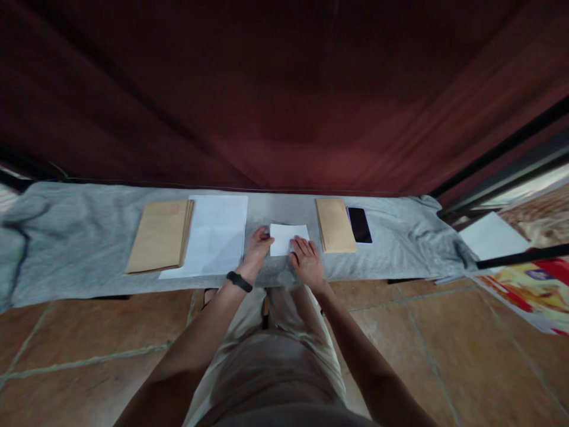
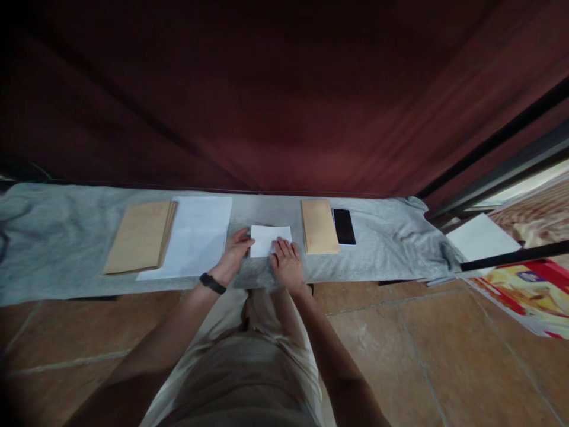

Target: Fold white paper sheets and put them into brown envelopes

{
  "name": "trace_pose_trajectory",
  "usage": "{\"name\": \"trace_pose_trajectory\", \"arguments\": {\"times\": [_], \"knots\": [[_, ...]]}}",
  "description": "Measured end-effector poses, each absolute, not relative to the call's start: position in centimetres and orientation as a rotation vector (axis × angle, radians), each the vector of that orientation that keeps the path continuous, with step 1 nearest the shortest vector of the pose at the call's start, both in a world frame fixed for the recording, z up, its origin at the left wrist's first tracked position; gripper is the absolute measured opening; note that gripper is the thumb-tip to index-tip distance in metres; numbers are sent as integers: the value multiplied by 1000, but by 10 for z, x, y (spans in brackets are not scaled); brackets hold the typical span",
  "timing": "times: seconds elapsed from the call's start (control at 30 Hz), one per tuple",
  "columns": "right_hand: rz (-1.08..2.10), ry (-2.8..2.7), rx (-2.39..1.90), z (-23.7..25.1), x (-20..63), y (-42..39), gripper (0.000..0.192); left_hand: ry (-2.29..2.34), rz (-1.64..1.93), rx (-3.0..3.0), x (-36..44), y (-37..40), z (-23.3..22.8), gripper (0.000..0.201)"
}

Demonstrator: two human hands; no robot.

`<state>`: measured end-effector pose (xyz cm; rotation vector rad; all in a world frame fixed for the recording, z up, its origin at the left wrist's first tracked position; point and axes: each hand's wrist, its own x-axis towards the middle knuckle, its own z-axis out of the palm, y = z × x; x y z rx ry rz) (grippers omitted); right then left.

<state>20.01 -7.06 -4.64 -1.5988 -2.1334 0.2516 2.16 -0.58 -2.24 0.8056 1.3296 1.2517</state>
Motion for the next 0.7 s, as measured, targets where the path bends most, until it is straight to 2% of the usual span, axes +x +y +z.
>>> {"name": "trace_pose_trajectory", "arguments": {"times": [0.17,0.4,0.53,0.7], "knots": [[437,-1873,-1508,-47,206,-69,52,1258,1189,823,25,-15,-13,23],[897,-990,-1514,-42,222,-55,74,1227,1127,805,10,-20,-2,30],[1161,-822,-1438,-40,224,-49,54,1247,1110,824,10,-21,-6,29],[1066,-811,-1505,-44,219,-45,39,1336,1145,873,14,-21,-18,37]]}}
